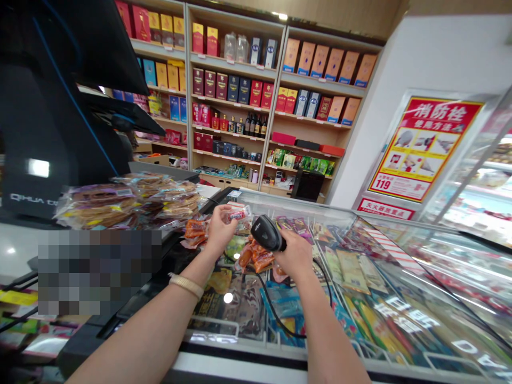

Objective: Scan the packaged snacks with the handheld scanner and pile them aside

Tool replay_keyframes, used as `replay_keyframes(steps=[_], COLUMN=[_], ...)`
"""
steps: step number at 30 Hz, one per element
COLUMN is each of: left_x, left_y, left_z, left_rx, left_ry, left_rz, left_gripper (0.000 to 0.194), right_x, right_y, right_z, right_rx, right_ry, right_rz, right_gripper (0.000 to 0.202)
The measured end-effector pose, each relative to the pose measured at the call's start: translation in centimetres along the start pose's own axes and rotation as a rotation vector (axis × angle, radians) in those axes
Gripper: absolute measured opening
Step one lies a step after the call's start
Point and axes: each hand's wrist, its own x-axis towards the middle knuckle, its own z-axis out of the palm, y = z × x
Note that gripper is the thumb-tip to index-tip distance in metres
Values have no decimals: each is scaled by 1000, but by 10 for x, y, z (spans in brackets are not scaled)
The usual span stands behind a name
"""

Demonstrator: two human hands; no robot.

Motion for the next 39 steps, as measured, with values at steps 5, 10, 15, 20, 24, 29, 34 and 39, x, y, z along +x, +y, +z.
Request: replay_keyframes(steps=[5,10,15,20,24,29,34,39], left_x=[-2,-4,-5,-5,-12,-33,-40,-29], left_y=[4,5,6,8,8,5,5,9], left_z=[1,1,2,2,8,23,29,13], left_rx=[-3,53,33,33,-27,-91,7,497], left_ry=[-63,-83,-85,-91,-215,-519,-696,-372], left_rz=[-5,-5,-20,-29,-126,-143,-33,55], left_gripper=[34,31,31,31,31,30,24,28], right_x=[0,1,1,0,0,0,0,0], right_y=[-1,-2,-3,-1,4,7,6,5], right_z=[-1,-3,-4,-1,2,3,3,4], right_rx=[-29,-70,-60,-8,79,106,119,141], right_ry=[-23,-56,-67,11,194,266,240,236], right_rz=[12,14,38,35,45,49,23,36], right_gripper=[29,26,32,28,26,22,26,30])
